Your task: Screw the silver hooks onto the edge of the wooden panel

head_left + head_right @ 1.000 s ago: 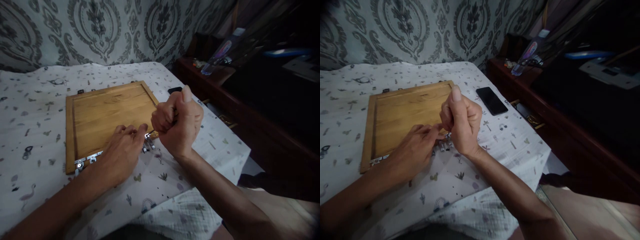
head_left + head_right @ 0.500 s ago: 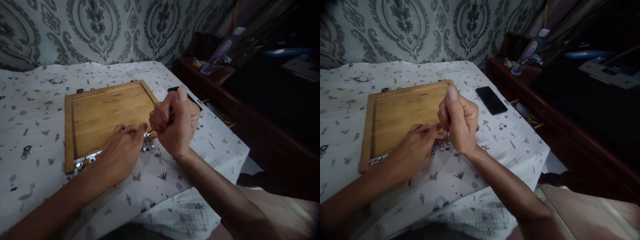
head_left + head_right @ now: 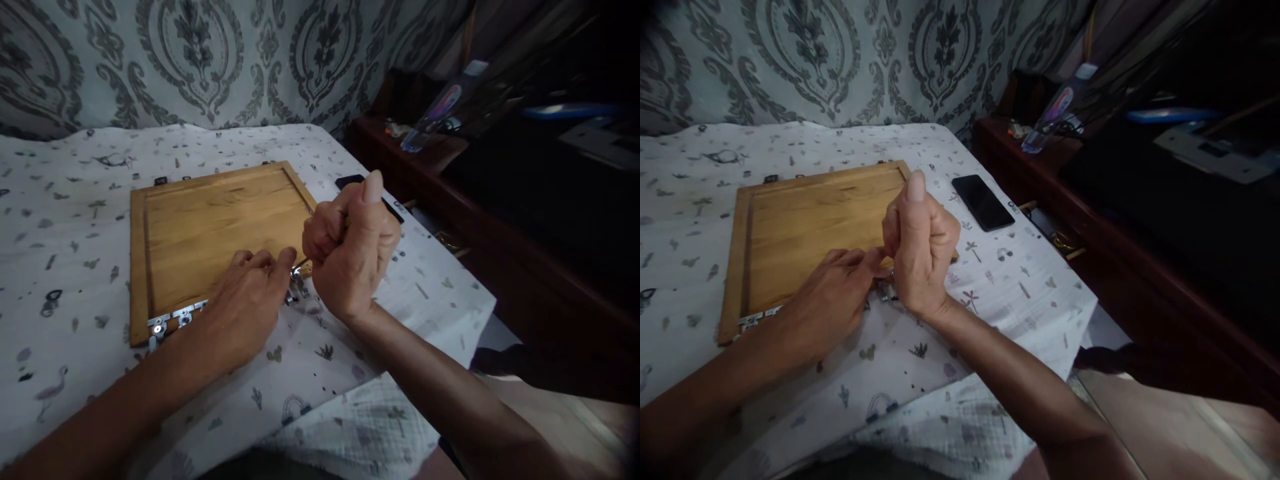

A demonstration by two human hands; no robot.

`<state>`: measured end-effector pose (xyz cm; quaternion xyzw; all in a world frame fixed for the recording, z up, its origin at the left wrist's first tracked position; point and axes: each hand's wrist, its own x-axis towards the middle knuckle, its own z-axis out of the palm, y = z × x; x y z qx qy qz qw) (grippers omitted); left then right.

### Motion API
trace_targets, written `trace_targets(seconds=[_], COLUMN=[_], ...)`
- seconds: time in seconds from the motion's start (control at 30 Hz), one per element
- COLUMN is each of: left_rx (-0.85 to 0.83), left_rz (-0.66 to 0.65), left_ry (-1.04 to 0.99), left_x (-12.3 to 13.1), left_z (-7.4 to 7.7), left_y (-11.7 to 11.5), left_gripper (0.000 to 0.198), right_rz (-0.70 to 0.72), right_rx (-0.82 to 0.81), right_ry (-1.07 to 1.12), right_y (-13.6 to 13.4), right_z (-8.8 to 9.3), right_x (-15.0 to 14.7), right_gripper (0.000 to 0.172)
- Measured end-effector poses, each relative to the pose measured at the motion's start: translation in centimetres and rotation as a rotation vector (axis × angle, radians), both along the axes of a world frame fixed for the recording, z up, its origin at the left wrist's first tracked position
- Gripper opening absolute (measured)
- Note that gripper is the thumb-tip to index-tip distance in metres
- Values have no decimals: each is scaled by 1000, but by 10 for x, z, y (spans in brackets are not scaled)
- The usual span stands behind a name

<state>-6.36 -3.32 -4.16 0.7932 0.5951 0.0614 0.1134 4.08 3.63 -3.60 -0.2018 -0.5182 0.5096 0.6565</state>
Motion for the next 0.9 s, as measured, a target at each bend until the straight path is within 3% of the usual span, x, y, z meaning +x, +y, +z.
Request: trace_targets(seconds=[0.17, 0.3, 0.53, 0.7, 0.9], left_rx=[-38, -28, -12, -8, 4], left_rz=[-5, -12, 11, 13, 1], left_ry=[19, 11, -56, -57, -76], left_x=[1, 0, -2, -1, -2], left_z=[1, 0, 1, 1, -1], left_y=[1, 0, 1, 1, 2], left_gripper=[54, 53, 48, 47, 51], right_rz=[-169, -187, 79, 204, 564], right_rx=[14, -6, -46, 48, -45], right_ry=[-10, 4, -31, -130, -105], right_y=[-3, -2, 5, 22, 36], right_z=[-4, -3, -2, 2, 4], right_x=[-3, -1, 10, 19, 20], right_gripper=[60, 60, 47, 38, 38])
